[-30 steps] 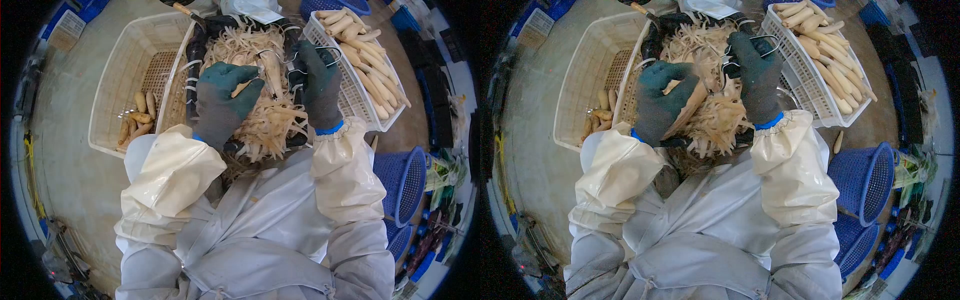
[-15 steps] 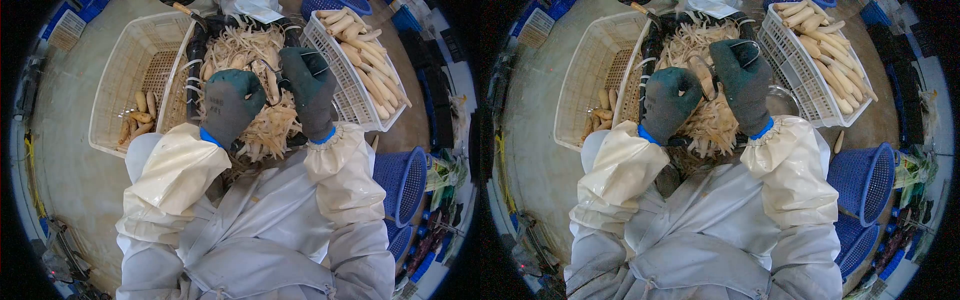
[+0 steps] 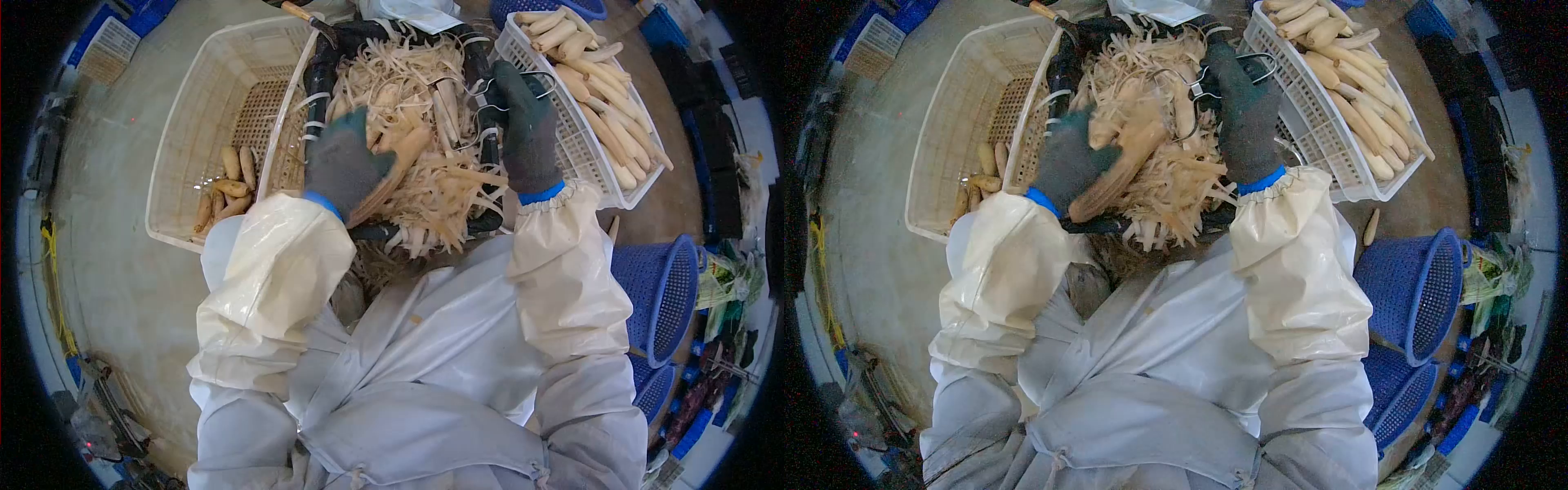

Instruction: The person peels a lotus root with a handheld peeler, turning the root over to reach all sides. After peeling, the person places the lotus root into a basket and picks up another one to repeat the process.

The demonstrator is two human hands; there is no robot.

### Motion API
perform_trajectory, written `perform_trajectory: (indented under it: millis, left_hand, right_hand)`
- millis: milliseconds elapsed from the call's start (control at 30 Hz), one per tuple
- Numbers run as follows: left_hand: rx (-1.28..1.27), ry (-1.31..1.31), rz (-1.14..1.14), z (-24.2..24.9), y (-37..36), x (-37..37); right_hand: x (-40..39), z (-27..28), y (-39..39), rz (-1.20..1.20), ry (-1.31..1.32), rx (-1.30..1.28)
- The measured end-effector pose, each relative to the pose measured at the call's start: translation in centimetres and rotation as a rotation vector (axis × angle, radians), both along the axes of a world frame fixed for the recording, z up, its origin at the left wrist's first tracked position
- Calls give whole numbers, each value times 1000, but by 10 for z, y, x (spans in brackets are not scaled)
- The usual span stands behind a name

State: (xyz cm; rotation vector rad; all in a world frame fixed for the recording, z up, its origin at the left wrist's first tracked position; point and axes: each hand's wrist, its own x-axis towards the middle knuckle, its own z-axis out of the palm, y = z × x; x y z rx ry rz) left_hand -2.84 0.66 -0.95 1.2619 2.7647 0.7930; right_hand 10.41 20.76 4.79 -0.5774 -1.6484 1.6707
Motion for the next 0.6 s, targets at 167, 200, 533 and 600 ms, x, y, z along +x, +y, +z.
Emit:
perform_trajectory:
  millis: [167, 200, 533, 600]
  left_hand:
    - [-545, -343, -31, -33, -1, 22]
    - [-546, -340, -33, -32, -1, 21]
    - [44, -1012, -138, 38, 6, 42]
    - [91, -1069, -167, 46, 7, 46]
  right_hand:
    - [4, -33, 14, 126, -3, 206]
    - [2, -36, 16, 156, -4, 249]
    - [1, -1, -18, 69, -4, -274]
    - [-5, 11, -39, 10, -71, -257]
